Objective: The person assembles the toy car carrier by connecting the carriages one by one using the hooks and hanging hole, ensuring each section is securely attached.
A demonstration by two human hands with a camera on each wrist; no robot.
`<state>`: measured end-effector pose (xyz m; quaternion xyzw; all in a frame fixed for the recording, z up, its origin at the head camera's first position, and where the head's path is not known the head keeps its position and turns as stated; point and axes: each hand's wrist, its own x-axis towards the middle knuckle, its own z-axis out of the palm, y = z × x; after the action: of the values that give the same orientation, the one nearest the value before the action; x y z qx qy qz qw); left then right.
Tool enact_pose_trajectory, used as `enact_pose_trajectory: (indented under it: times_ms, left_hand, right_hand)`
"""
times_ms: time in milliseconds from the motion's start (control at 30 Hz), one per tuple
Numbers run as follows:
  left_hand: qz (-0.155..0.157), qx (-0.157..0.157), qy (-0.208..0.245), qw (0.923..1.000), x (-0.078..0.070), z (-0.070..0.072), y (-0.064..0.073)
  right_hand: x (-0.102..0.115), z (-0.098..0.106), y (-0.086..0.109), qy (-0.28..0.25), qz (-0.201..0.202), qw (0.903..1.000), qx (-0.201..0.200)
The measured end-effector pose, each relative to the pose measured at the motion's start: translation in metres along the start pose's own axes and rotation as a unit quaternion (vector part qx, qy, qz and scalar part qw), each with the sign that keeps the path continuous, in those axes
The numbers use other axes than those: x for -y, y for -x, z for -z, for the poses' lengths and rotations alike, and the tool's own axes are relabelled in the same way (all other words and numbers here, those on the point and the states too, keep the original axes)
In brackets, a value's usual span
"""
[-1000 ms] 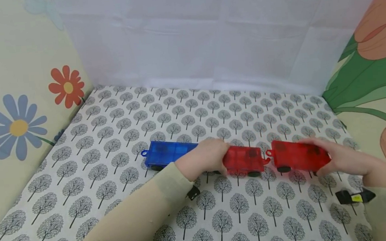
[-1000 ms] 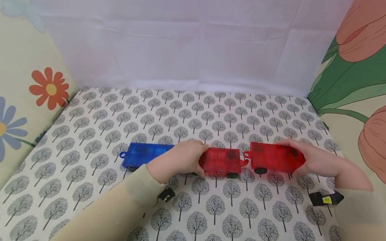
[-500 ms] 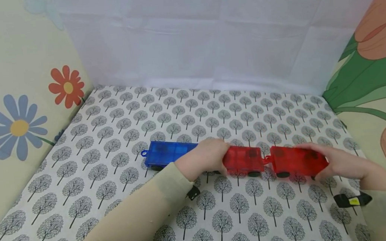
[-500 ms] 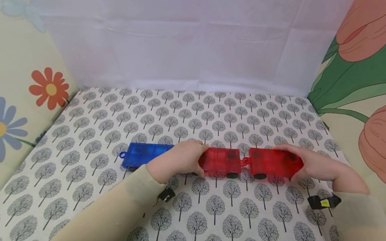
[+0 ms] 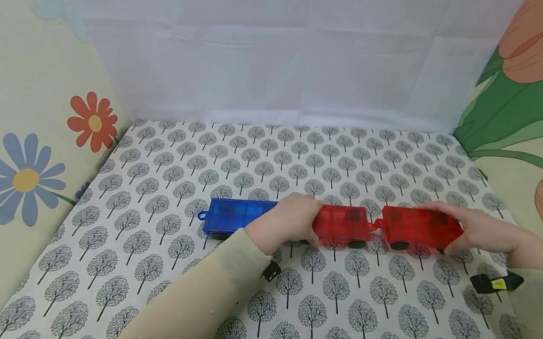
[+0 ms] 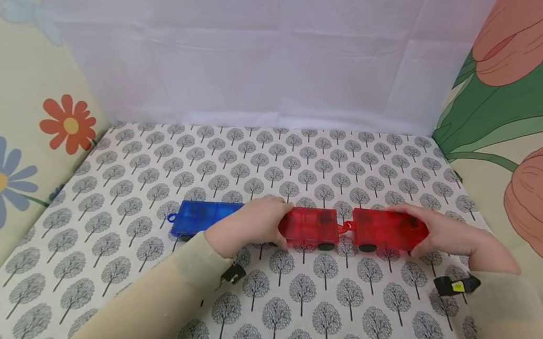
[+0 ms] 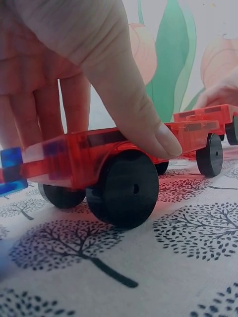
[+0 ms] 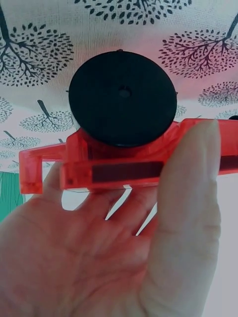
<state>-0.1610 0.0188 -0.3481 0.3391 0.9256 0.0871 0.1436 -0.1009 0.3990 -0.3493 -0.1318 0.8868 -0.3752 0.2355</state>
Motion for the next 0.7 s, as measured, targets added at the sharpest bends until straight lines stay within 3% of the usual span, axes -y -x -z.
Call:
enact_pose_trajectory:
  times_ms: [700]
  left_hand:
    - [-0.001, 0.000, -0.005, 1.0000, 0.0011, -0.0015, -0.0018]
  right_hand:
    - [-0.0084, -0.0051, -0.0054, 0.014, 0.014, 0.9998, -0.008]
